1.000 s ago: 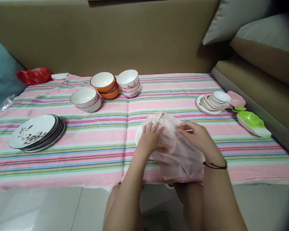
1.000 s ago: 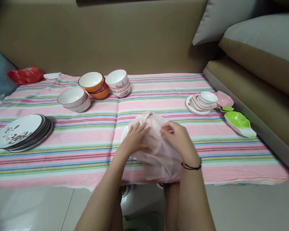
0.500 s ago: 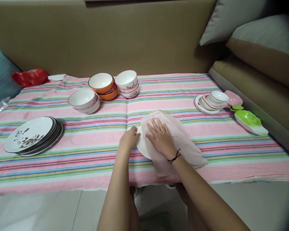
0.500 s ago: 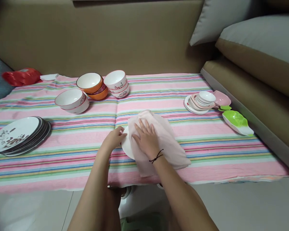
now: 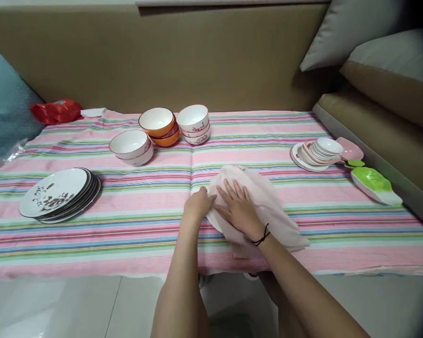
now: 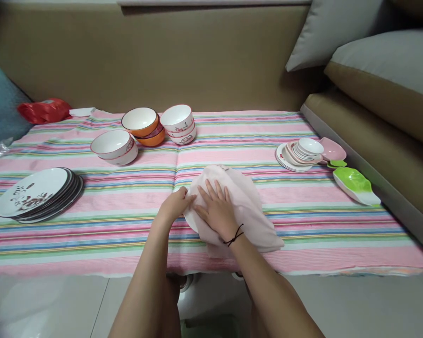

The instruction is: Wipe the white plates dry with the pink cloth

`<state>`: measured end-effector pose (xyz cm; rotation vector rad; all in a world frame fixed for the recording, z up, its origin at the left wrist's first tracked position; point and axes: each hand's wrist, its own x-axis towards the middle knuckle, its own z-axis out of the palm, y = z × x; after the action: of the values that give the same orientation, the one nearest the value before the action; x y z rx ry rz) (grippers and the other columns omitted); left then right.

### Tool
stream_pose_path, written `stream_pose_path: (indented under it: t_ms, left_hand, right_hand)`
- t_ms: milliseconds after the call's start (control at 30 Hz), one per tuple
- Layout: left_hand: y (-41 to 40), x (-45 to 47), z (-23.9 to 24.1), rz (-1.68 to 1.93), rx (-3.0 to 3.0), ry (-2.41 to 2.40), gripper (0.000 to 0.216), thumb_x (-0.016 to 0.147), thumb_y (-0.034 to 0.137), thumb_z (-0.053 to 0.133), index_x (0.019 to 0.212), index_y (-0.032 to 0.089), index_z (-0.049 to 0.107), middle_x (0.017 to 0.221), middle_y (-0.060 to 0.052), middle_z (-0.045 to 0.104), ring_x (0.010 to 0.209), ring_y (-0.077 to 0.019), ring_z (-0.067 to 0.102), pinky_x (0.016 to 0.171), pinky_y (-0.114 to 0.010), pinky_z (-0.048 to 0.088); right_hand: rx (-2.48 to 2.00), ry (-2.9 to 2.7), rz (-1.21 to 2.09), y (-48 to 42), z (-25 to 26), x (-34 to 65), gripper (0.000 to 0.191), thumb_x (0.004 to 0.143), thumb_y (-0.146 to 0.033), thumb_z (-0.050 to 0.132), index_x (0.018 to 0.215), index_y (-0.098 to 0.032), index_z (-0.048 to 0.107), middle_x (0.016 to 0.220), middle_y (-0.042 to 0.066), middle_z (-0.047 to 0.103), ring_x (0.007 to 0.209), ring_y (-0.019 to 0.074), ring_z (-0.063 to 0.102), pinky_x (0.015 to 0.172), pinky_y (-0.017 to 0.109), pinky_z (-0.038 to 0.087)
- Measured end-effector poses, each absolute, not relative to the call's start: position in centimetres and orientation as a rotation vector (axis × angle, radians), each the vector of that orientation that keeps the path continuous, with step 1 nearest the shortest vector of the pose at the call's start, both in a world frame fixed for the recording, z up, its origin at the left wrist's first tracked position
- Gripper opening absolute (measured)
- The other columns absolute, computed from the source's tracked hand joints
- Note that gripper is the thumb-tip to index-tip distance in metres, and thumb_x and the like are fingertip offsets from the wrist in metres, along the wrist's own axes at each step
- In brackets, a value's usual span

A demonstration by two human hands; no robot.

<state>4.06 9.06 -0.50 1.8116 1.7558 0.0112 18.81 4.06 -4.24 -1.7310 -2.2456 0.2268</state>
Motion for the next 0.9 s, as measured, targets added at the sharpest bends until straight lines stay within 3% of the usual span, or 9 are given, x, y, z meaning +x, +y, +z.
stream_pose_path:
  t_ms: [167,300,367,500,733,900]
  left_hand:
    - [9.0,4.7,-0.2,-0.076,1.865,1.799,0.03,0.087,0.035,0.042,0.109,0.015,0.05,0.108,-0.017,0.065,0.101,-0.0311,0.061,0.074,-0.036,0.043]
    - [8.9,5.0,-0.2,-0.072,1.894,1.833,0.031,0.09,0.032,0.037,0.112,0.014,0.05,0.108,-0.018,0.065,0.102,-0.0317,0.061,0.076,-0.037,0.043]
    - [8.9,5.0,-0.3,-0.061,1.905,1.831,0.03,0.092,0.03,0.032,0.11,0.015,0.051,0.107,-0.018,0.065,0.101,-0.0308,0.061,0.076,-0.037,0.043]
    - [9.1,4.7,-0.5,-0.082,1.904,1.81,0.028,0.092,0.027,0.031,0.107,0.016,0.051,0.106,-0.019,0.066,0.1,-0.0303,0.062,0.075,-0.037,0.043]
    - [9.3,4.3,-0.4,-0.072,1.867,1.752,0.025,0.09,0.03,0.032,0.102,0.017,0.049,0.106,-0.018,0.066,0.096,-0.0307,0.063,0.07,-0.036,0.043]
    - [9.3,3.9,-0.6,-0.044,1.867,1.678,0.026,0.086,0.04,0.041,0.098,0.018,0.048,0.103,-0.019,0.066,0.093,-0.0318,0.063,0.068,-0.035,0.044]
  right_hand:
    - [-1.751,-2.145,0.246,4.7,-3.8,18.8,0.052,0.093,-0.046,0.037,0.139,-0.022,0.041,0.152,0.009,0.026,0.141,0.0299,0.017,0.111,0.056,0.016]
    - [-1.597,-2.153,0.303,5.2,-4.0,18.1,0.042,0.096,-0.027,0.028,0.132,-0.019,0.05,0.144,0.009,0.041,0.137,0.0216,0.03,0.113,0.048,0.017]
    - [-1.543,-2.195,0.324,5.4,-4.4,17.9,0.044,0.096,-0.024,0.028,0.135,-0.021,0.046,0.146,0.007,0.039,0.137,0.0199,0.029,0.113,0.046,0.019]
    - [-1.656,-2.199,0.229,5.8,-5.1,18.8,0.05,0.096,-0.039,0.03,0.144,-0.025,0.033,0.151,0.002,0.029,0.141,0.0243,0.018,0.113,0.051,0.016]
    - [-1.926,-2.046,0.013,6.3,-5.5,20.7,0.055,0.095,-0.046,0.032,0.145,-0.024,0.031,0.152,0.006,0.027,0.141,0.0281,0.019,0.112,0.053,0.012]
    - [-1.75,-2.253,0.101,5.7,-5.2,19.5,0.058,0.094,-0.053,0.027,0.145,-0.025,0.03,0.155,0.004,0.019,0.143,0.0267,0.009,0.113,0.054,0.007]
